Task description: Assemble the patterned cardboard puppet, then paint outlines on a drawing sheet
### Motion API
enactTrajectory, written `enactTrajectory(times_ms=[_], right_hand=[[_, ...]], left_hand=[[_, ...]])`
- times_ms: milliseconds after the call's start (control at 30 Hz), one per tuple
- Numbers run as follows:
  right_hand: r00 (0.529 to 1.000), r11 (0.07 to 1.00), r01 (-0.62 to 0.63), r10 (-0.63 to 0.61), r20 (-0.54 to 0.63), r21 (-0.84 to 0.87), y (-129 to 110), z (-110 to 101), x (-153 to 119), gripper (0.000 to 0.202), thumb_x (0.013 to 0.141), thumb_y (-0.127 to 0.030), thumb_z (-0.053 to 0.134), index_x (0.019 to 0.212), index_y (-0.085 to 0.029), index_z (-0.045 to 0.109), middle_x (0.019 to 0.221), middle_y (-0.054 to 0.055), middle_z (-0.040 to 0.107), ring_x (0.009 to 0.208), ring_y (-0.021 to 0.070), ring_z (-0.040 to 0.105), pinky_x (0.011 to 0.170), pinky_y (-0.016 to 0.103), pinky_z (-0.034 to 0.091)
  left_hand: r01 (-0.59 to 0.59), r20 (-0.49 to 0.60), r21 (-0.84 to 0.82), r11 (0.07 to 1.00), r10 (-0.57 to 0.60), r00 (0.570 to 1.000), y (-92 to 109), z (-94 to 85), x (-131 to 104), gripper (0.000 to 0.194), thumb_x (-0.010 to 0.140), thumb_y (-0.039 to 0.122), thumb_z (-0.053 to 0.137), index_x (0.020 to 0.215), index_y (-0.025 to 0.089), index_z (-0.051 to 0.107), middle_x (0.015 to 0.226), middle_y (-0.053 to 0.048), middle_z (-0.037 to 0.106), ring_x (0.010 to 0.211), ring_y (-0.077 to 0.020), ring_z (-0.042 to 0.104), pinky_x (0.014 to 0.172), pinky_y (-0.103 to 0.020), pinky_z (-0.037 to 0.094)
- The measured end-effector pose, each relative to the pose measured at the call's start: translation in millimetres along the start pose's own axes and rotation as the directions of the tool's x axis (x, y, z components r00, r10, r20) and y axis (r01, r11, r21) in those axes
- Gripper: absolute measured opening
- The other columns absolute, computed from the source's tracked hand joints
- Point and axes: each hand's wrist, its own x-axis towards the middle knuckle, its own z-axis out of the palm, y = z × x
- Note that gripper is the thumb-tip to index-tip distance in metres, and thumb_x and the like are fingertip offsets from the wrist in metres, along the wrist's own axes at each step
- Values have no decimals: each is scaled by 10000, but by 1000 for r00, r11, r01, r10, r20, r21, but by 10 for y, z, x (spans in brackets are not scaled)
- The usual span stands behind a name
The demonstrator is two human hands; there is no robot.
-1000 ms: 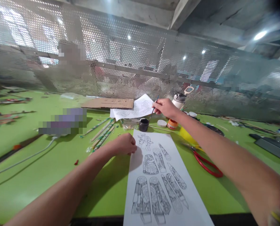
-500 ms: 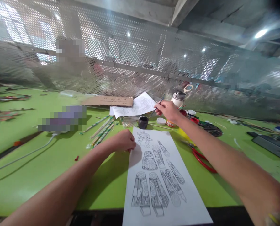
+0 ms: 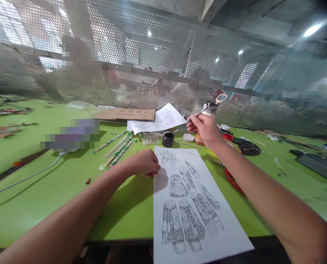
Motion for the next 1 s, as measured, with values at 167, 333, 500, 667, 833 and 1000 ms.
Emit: enactTrajectory(times_ms=[167, 333, 500, 667, 833, 1000], right_hand=[[975, 955, -129, 172, -143, 269, -36, -149, -347, 141, 751, -268, 673, 712, -185, 565, 597, -8, 587, 494, 95, 537, 490, 240, 459], [935, 865, -224, 321, -153, 450, 32, -176, -674, 111, 732, -202, 670, 698, -174, 569, 595, 4, 579, 545, 110, 541, 482, 228, 429], [906, 786, -315, 416, -78, 532, 165, -121, -782, 171, 785, -306, 651, 716, -160, 594, 587, 7, 566, 535, 107, 514, 493, 236, 419], [908, 826, -353, 416, -51, 439, 287, -157, -829, 237, 800, -402, 637, 715, -189, 577, 578, -3, 535, 503, 113, 493, 476, 258, 406], [949, 917, -285, 311, -52, 278, 289, -193, -870, 256, 862, -456, 530, 766, -220, 552, 629, 18, 539, 578, 151, 546, 509, 290, 453], [961, 940, -232, 261, -90, 250, 264, -168, -879, 236, 872, -426, 511, 774, -214, 543, 660, 24, 569, 642, 157, 595, 608, 314, 508]], left_hand=[[-29, 81, -31, 999, 31, 996, 23, 50, -15, 154, 661, 195, 510, 604, 138, 641, 611, -48, 668, 518, -120, 569, 501, -231, 449], [-3, 130, -37, 999, 7, 991, 98, 104, -60, 161, 659, 216, 506, 588, 135, 626, 622, -53, 675, 526, -121, 587, 487, -216, 442], [-22, 230, -41, 999, 31, 973, 157, 121, -126, 163, 663, 201, 488, 601, 133, 622, 651, -55, 685, 533, -119, 597, 474, -204, 428], [-15, 273, -8, 1000, 17, 962, 120, 58, -140, 197, 737, 257, 492, 656, 145, 631, 558, -17, 640, 484, -109, 567, 472, -203, 405], [-143, -118, 124, 982, 158, 980, 32, -78, -84, 317, 810, 384, 498, 791, 129, 685, 667, -29, 660, 572, -111, 551, 553, -226, 398], [-312, -220, 335, 889, 395, 892, -85, -44, 33, 266, 811, 328, 525, 942, 175, 699, 1048, -78, 647, 846, -151, 570, 732, -253, 434]])
